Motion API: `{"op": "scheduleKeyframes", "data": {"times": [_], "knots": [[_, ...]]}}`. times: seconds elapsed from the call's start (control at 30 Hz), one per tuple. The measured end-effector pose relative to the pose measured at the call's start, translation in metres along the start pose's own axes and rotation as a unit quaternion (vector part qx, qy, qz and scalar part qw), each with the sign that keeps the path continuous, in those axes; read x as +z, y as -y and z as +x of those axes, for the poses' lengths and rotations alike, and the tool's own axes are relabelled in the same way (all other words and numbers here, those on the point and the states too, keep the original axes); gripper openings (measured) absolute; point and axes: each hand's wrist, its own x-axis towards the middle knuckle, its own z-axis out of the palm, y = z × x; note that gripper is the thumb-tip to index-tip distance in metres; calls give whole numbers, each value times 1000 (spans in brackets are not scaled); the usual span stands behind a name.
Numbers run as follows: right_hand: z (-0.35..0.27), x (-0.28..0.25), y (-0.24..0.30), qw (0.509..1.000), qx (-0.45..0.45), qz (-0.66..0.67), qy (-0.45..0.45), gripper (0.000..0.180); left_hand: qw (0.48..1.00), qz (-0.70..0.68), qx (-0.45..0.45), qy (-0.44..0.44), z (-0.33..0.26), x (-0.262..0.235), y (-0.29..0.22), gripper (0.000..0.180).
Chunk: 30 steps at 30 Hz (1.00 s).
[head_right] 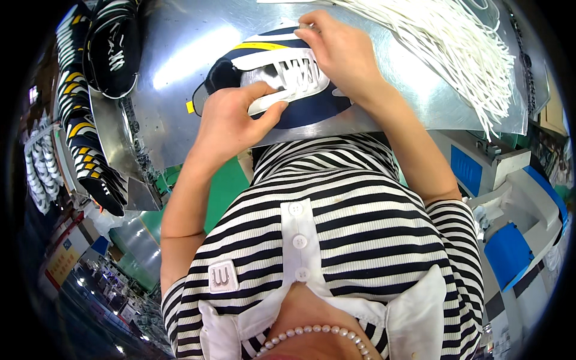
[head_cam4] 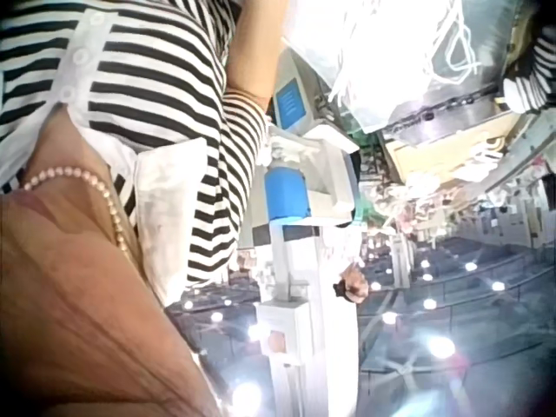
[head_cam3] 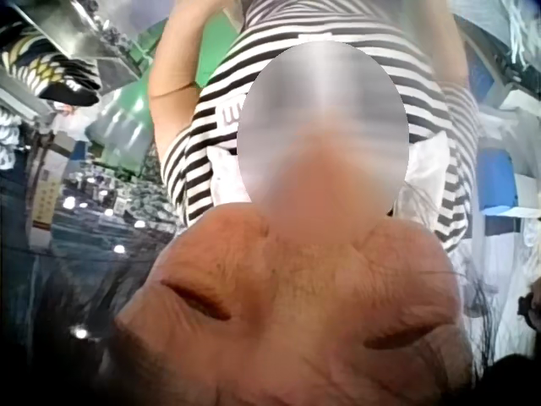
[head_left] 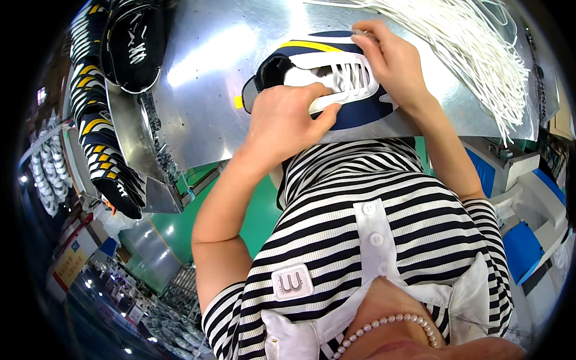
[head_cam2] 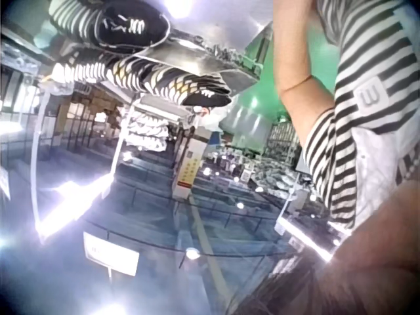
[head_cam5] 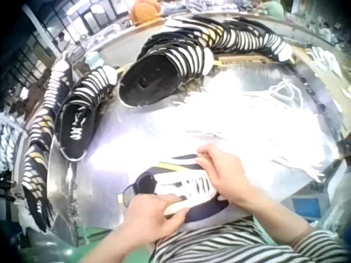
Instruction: The person laces shoes by hand, pulling a white lace through eyelets on several blue and yellow sneakers one at a time.
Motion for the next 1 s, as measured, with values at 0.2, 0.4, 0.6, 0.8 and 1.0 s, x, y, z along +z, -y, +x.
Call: {"op": "scheduleKeyframes", "data": {"times": [0.2, 0.4, 0.6, 0.8, 1.0], "knots": [[1, 1, 0, 995, 76, 64, -17, 23, 980, 68, 98, -160, -28, 3, 10, 37], [-7, -3, 0, 979, 108, 172, 2, 30, 744, -510, -167, -399, -89, 93, 19, 61], [19, 16, 40, 946, 146, 251, 147, 17, 273, -957, 94, -2, -73, 59, 50, 39], [59, -6, 10, 998, -55, -36, 9, 14, 674, -588, -78, -439, -61, -98, 53, 26], [65, 5, -25, 974, -98, -200, 36, 13, 791, -301, -251, -470, 14, -154, 161, 25]]}}
